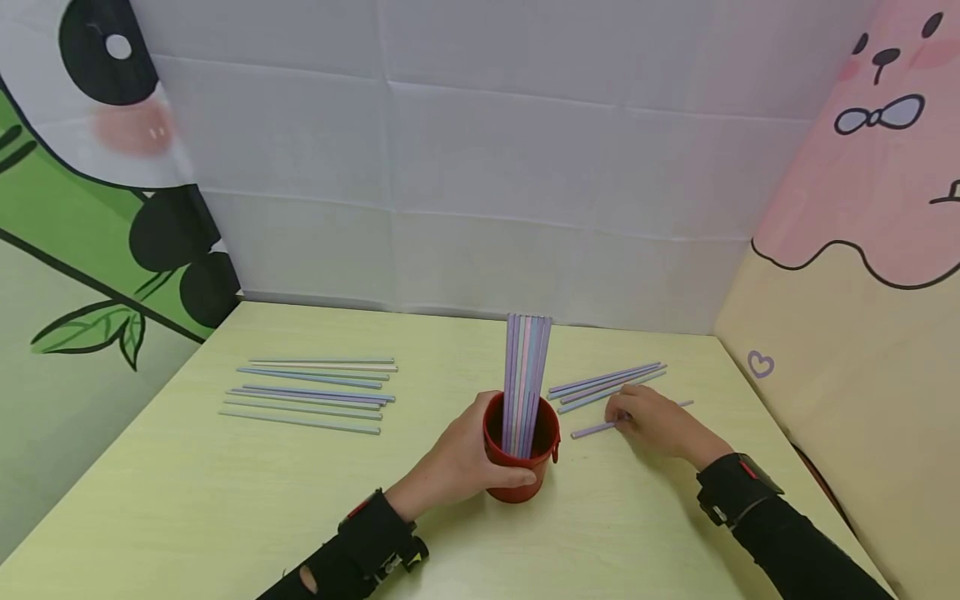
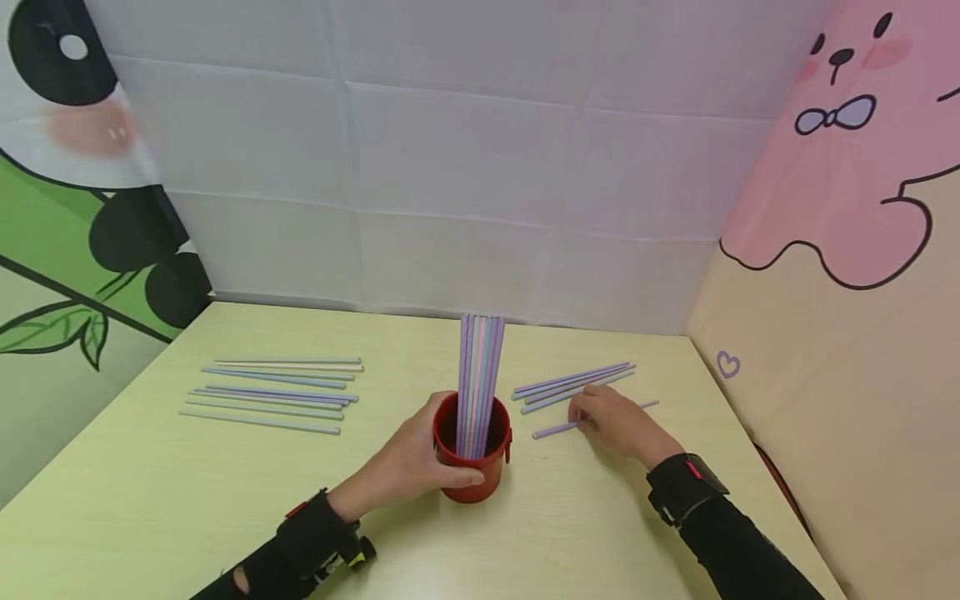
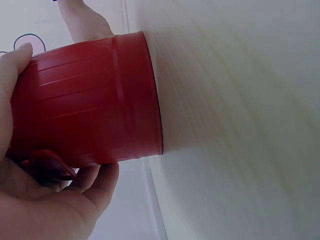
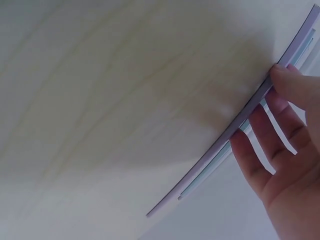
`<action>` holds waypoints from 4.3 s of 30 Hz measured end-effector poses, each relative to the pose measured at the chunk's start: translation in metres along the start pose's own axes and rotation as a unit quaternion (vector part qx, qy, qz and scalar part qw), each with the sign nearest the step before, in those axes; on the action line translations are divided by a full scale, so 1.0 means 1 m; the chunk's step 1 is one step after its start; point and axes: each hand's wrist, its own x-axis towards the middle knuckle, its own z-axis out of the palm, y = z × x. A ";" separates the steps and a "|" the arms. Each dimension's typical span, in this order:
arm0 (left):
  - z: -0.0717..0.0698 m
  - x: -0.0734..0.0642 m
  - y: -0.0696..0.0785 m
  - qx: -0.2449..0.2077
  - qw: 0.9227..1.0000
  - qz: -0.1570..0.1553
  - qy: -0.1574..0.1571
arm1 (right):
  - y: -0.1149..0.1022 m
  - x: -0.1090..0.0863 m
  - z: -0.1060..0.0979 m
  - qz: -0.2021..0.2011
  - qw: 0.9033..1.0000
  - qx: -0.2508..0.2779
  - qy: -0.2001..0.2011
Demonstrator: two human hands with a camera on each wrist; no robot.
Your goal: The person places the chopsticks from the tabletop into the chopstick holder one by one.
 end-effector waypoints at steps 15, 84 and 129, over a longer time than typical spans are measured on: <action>0.000 -0.001 0.003 -0.006 1.000 0.002 -0.003 | -0.015 0.010 -0.029 0.033 0.999 -0.008 0.015; 0.000 0.001 0.008 -0.015 1.000 0.000 -0.007 | -0.149 0.072 -0.074 0.136 0.890 0.398 0.176; 0.000 0.000 0.006 -0.012 1.000 -0.003 -0.004 | -0.064 0.045 -0.065 0.053 0.990 -0.015 0.132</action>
